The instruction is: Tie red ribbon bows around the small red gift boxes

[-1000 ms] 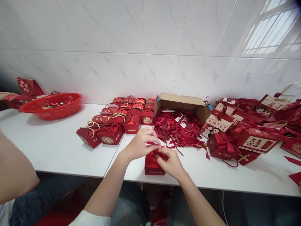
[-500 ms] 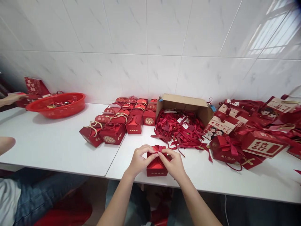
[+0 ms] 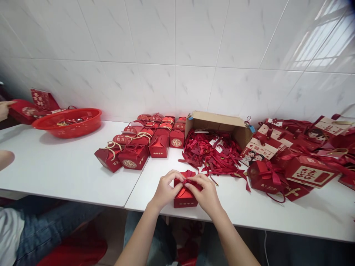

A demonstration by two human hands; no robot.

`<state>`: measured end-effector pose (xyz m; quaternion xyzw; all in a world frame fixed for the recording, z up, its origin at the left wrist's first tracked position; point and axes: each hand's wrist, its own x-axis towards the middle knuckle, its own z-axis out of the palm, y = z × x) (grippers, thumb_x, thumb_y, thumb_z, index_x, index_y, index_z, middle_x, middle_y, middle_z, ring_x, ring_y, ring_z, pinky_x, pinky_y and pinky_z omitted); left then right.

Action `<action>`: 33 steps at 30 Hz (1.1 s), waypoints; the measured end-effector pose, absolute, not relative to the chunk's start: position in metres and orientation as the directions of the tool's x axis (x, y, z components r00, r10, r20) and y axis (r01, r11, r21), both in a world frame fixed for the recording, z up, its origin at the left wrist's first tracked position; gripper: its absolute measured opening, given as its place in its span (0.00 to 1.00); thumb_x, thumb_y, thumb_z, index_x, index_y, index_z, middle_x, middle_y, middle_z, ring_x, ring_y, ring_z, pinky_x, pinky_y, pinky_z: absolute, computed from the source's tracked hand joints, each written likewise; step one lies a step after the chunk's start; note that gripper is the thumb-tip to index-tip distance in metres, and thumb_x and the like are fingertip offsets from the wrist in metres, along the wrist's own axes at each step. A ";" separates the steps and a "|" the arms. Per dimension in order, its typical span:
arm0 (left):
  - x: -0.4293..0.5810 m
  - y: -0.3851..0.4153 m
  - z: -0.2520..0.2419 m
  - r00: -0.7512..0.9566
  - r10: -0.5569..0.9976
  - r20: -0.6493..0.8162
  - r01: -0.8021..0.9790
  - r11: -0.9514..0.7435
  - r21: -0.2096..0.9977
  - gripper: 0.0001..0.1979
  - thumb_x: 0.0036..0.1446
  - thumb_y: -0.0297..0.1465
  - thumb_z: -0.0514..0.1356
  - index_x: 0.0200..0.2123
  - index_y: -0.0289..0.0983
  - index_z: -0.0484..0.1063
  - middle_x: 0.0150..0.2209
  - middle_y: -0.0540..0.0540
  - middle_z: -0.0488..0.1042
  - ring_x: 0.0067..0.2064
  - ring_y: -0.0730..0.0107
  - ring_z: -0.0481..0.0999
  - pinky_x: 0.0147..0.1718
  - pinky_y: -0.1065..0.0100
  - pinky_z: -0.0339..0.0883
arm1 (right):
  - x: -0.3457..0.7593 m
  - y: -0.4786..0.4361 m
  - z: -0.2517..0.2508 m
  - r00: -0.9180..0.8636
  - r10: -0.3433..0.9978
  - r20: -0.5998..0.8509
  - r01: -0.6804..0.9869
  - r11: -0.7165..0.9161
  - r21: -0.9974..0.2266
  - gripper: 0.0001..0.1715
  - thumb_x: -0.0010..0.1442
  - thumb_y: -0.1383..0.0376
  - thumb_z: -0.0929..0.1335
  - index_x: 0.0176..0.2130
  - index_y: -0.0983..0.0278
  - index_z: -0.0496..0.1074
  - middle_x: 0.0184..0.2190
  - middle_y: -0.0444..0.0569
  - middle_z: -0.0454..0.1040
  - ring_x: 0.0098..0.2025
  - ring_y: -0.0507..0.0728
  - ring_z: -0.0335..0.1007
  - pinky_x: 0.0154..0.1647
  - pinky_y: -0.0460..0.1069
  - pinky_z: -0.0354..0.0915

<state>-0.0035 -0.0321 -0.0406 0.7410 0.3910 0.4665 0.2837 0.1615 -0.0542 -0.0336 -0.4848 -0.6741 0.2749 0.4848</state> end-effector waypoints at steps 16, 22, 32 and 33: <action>0.006 -0.034 -0.034 0.207 0.871 0.446 0.374 -0.492 0.786 0.04 0.55 0.25 0.55 0.34 0.38 0.68 0.34 0.46 0.73 0.39 0.67 0.73 0.42 0.65 0.67 | 0.152 -0.056 -0.049 0.000 0.996 0.086 -0.029 0.086 -0.996 0.14 0.54 0.54 0.68 0.28 0.61 0.77 0.59 0.54 0.59 0.62 0.64 0.52 0.59 0.57 0.53; 0.004 -0.048 -0.023 0.278 0.839 0.468 0.406 -0.544 0.735 0.04 0.55 0.27 0.57 0.36 0.38 0.69 0.36 0.45 0.72 0.41 0.66 0.72 0.42 0.64 0.67 | 0.145 -0.063 -0.051 0.089 0.995 0.040 -0.178 0.055 -0.982 0.15 0.53 0.54 0.69 0.32 0.62 0.78 0.62 0.53 0.54 0.61 0.65 0.54 0.56 0.56 0.58; -0.009 -0.043 -0.034 0.260 0.897 0.359 0.381 -0.436 0.815 0.04 0.53 0.30 0.61 0.30 0.39 0.77 0.36 0.45 0.78 0.41 0.65 0.76 0.46 0.63 0.68 | 0.160 -0.073 -0.047 0.157 0.987 -0.035 -0.170 -0.008 -0.985 0.17 0.54 0.52 0.67 0.33 0.59 0.80 0.56 0.52 0.64 0.60 0.63 0.55 0.60 0.57 0.53; -0.010 -0.043 -0.034 0.280 0.896 0.345 0.391 -0.435 0.811 0.04 0.53 0.30 0.61 0.31 0.39 0.77 0.37 0.46 0.78 0.42 0.65 0.76 0.46 0.64 0.68 | 0.163 -0.072 -0.047 0.163 0.987 -0.017 -0.150 0.008 -0.989 0.16 0.54 0.53 0.67 0.33 0.59 0.80 0.54 0.52 0.65 0.59 0.63 0.57 0.59 0.57 0.54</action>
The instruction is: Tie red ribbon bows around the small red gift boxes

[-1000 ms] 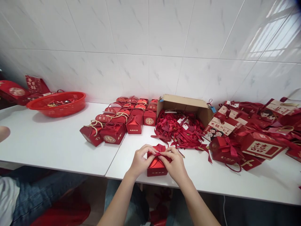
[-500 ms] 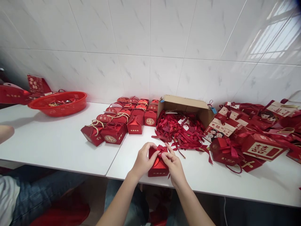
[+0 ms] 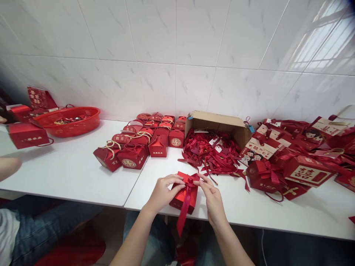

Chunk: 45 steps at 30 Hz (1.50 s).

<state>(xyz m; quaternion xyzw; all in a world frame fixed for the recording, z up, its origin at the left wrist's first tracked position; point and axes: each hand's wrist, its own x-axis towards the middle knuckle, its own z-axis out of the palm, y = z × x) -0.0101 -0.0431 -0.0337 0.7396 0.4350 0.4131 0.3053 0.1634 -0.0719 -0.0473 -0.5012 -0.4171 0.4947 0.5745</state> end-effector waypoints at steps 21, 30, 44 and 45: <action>-0.007 -0.031 -0.008 0.486 0.830 0.274 0.431 -0.501 0.751 0.22 0.56 0.23 0.50 0.54 0.42 0.64 0.47 0.44 0.71 0.49 0.66 0.70 0.52 0.62 0.62 | 0.157 -0.081 -0.050 0.045 0.889 0.456 0.593 0.343 -0.728 0.08 0.57 0.62 0.67 0.37 0.54 0.76 0.46 0.50 0.70 0.51 0.62 0.63 0.50 0.59 0.55; 0.000 -0.015 -0.002 0.564 0.777 0.279 0.485 -0.586 0.650 0.07 0.55 0.26 0.54 0.32 0.39 0.72 0.39 0.46 0.72 0.46 0.64 0.68 0.51 0.59 0.60 | 0.164 -0.076 -0.048 0.034 0.850 0.525 0.610 0.398 -0.685 0.06 0.55 0.68 0.67 0.33 0.59 0.75 0.35 0.46 0.75 0.40 0.58 0.69 0.43 0.55 0.56; -0.005 -0.021 -0.007 0.485 0.835 0.260 0.280 -0.430 0.858 0.04 0.51 0.24 0.56 0.32 0.37 0.66 0.32 0.50 0.69 0.37 0.70 0.70 0.41 0.67 0.65 | 0.162 -0.054 -0.037 0.051 0.767 0.639 0.426 0.562 -0.709 0.09 0.57 0.72 0.63 0.34 0.62 0.72 0.32 0.50 0.73 0.37 0.55 0.70 0.40 0.50 0.67; -0.005 -0.021 -0.007 0.469 0.843 0.265 0.281 -0.427 0.859 0.04 0.51 0.24 0.56 0.32 0.37 0.66 0.32 0.50 0.69 0.37 0.70 0.70 0.41 0.67 0.65 | 0.160 -0.056 -0.036 0.046 0.775 0.631 0.419 0.558 -0.716 0.09 0.57 0.71 0.63 0.34 0.62 0.72 0.33 0.50 0.73 0.37 0.56 0.71 0.41 0.50 0.67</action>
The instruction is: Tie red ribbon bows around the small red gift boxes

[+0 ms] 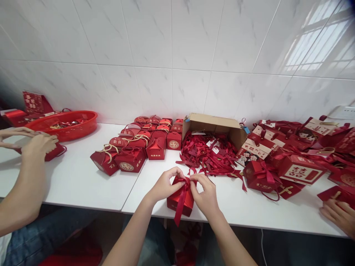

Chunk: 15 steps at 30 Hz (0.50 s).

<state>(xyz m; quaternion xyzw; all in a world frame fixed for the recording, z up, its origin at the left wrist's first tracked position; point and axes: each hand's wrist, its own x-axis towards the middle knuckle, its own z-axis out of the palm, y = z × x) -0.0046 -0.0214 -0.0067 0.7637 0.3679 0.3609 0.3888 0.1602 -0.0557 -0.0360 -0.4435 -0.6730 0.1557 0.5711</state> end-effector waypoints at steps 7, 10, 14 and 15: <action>-0.002 -0.025 -0.011 0.365 0.883 0.297 0.262 -0.403 0.877 0.05 0.49 0.24 0.58 0.31 0.37 0.66 0.32 0.50 0.71 0.37 0.70 0.71 0.42 0.65 0.65 | 0.151 -0.065 -0.040 0.049 0.870 0.491 0.408 0.431 -0.805 0.09 0.55 0.64 0.68 0.37 0.61 0.76 0.44 0.53 0.72 0.47 0.59 0.69 0.49 0.55 0.65; -0.004 -0.026 -0.013 0.353 0.892 0.282 0.220 -0.372 0.902 0.06 0.50 0.25 0.59 0.34 0.37 0.67 0.34 0.48 0.72 0.39 0.68 0.73 0.44 0.64 0.65 | 0.149 -0.065 -0.046 0.109 0.887 0.448 0.441 0.361 -0.822 0.07 0.55 0.63 0.68 0.33 0.59 0.78 0.51 0.54 0.68 0.55 0.63 0.62 0.55 0.61 0.58; -0.009 -0.037 -0.016 0.284 0.908 0.309 0.340 -0.397 0.853 0.09 0.50 0.26 0.60 0.36 0.38 0.67 0.37 0.48 0.72 0.41 0.67 0.71 0.44 0.63 0.63 | 0.149 -0.064 -0.051 0.169 0.931 0.325 0.367 0.247 -0.897 0.07 0.54 0.62 0.68 0.31 0.58 0.78 0.56 0.52 0.63 0.59 0.64 0.56 0.58 0.64 0.52; -0.010 -0.041 -0.017 0.263 0.909 0.324 0.389 -0.408 0.826 0.07 0.50 0.27 0.60 0.35 0.38 0.67 0.36 0.48 0.71 0.41 0.67 0.71 0.44 0.63 0.63 | 0.149 -0.064 -0.052 0.177 0.940 0.293 0.340 0.221 -0.914 0.07 0.54 0.61 0.68 0.31 0.59 0.78 0.57 0.52 0.63 0.59 0.64 0.56 0.59 0.63 0.52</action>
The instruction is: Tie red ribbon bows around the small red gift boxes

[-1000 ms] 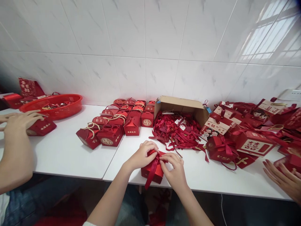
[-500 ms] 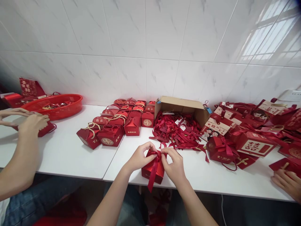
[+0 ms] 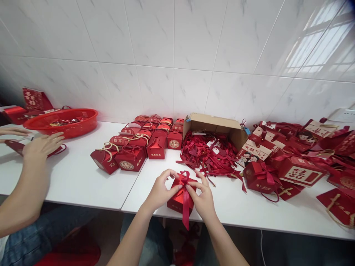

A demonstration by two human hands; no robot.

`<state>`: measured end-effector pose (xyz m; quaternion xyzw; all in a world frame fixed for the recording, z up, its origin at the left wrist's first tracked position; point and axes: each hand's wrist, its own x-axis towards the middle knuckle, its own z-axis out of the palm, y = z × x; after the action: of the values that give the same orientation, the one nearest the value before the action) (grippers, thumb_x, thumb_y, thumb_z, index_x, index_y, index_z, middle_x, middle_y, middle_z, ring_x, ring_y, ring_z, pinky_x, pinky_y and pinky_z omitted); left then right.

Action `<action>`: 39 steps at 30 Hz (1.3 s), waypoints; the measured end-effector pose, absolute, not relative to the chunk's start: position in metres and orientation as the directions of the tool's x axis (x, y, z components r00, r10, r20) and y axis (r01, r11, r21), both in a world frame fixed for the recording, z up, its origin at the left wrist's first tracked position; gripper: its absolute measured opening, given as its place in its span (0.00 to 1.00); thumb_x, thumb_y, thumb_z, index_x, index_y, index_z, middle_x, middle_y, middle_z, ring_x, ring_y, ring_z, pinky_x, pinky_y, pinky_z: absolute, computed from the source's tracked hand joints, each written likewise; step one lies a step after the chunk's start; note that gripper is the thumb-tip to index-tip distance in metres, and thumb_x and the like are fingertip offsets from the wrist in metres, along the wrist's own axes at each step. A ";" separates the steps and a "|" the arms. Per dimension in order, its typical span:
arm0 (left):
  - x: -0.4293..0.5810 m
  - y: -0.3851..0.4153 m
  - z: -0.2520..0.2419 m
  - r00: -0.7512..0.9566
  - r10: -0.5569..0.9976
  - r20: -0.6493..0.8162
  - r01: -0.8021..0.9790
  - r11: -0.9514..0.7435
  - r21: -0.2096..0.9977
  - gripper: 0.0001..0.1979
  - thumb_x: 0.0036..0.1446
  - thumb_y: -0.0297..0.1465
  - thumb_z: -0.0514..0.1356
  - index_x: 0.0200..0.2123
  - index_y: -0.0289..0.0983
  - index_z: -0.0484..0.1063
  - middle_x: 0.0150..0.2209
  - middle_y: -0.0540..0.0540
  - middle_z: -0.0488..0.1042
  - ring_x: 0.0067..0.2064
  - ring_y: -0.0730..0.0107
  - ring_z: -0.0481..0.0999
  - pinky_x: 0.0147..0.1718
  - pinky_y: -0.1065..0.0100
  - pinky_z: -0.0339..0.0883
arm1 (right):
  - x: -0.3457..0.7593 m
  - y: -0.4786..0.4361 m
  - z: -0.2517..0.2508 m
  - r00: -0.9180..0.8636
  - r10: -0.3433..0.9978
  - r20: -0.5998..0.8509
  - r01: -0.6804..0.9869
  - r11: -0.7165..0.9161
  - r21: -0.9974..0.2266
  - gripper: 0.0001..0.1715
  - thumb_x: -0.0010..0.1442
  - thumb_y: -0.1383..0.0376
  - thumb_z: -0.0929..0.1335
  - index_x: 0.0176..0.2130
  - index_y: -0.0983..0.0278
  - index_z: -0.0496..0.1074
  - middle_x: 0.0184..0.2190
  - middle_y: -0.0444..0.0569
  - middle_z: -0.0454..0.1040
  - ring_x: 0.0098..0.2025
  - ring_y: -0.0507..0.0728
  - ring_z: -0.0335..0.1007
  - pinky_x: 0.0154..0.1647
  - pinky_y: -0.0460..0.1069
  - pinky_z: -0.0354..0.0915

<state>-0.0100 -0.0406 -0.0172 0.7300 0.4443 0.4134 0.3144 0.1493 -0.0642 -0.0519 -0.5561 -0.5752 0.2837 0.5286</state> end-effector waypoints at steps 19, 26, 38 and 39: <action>-0.001 -0.063 -0.030 0.241 0.903 0.357 0.670 -0.420 0.612 0.06 0.55 0.31 0.57 0.33 0.42 0.74 0.37 0.47 0.71 0.43 0.60 0.69 0.43 0.57 0.59 | 0.156 -0.064 -0.050 0.038 0.984 0.175 0.178 0.165 -0.970 0.12 0.54 0.59 0.68 0.26 0.61 0.77 0.46 0.55 0.72 0.59 0.64 0.58 0.55 0.59 0.58; -0.001 -0.061 -0.023 0.221 0.919 0.328 0.596 -0.393 0.700 0.05 0.52 0.28 0.59 0.32 0.41 0.75 0.37 0.47 0.73 0.43 0.60 0.70 0.45 0.56 0.60 | 0.151 -0.072 -0.051 0.076 0.985 0.152 0.110 0.144 -0.984 0.13 0.55 0.56 0.68 0.32 0.60 0.79 0.56 0.57 0.64 0.58 0.64 0.59 0.57 0.58 0.57; -0.001 -0.055 -0.034 0.140 0.926 0.351 0.537 -0.368 0.759 0.05 0.53 0.30 0.60 0.31 0.42 0.77 0.33 0.47 0.75 0.40 0.62 0.71 0.41 0.59 0.66 | 0.152 -0.083 -0.062 0.064 0.986 0.153 0.095 0.147 -0.985 0.19 0.58 0.52 0.65 0.42 0.57 0.77 0.60 0.54 0.59 0.59 0.64 0.58 0.58 0.61 0.57; -0.002 -0.056 -0.033 0.166 0.923 0.346 0.527 -0.380 0.760 0.07 0.54 0.30 0.59 0.33 0.42 0.77 0.34 0.46 0.75 0.41 0.63 0.70 0.42 0.59 0.66 | 0.152 -0.084 -0.063 0.067 0.986 0.154 0.103 0.147 -0.984 0.19 0.57 0.51 0.65 0.43 0.56 0.77 0.60 0.53 0.59 0.60 0.64 0.57 0.59 0.61 0.56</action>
<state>-0.0019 -0.0556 -0.0333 0.7239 0.5009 0.4074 0.2432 0.1523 -0.0836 -0.0630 -0.5030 -0.5413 0.4166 0.5295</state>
